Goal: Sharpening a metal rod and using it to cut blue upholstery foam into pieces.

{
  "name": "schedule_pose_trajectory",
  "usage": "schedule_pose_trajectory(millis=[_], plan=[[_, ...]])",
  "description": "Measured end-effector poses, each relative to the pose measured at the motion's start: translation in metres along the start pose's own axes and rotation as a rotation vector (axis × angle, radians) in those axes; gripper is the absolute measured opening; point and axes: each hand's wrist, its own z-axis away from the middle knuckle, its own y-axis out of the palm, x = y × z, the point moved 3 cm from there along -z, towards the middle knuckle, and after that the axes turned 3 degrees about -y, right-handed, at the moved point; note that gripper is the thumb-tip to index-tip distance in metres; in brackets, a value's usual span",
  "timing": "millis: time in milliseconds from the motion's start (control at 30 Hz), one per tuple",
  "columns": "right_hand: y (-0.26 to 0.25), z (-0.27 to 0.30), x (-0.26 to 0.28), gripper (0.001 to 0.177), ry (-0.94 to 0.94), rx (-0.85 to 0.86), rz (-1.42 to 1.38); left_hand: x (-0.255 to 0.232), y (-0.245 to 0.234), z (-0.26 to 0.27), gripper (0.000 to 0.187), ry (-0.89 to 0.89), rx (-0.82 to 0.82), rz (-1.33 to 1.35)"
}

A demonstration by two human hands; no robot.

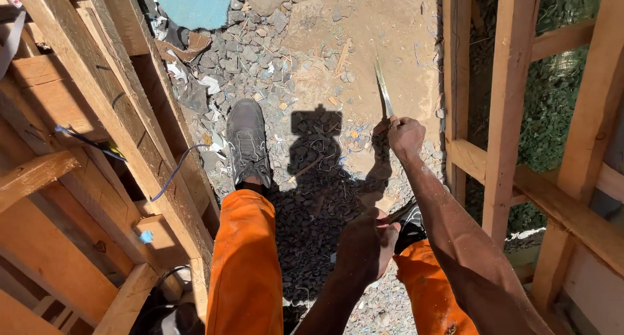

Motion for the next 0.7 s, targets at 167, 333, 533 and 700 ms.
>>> schedule_pose_trajectory(millis=[167, 333, 533, 700], plan=[[0.018, -0.072, 0.072, 0.035, 0.079, 0.044, -0.107, -0.003, -0.004, 0.000, 0.035, -0.078, 0.035, 0.055], [0.066, -0.123, 0.027, 0.047, 0.004, -0.040, 0.058, 0.004, 0.001, -0.004, 0.017, 0.155, -0.044, -0.015], [-0.005, -0.024, 0.031, 0.030, 0.155, 0.097, -0.102, -0.013, -0.002, -0.005, 0.031, -0.017, -0.005, 0.038], [0.026, -0.095, 0.102, 0.034, 0.079, 0.036, -0.079, -0.006, 0.000, -0.003, 0.018, 0.025, -0.002, 0.090]])
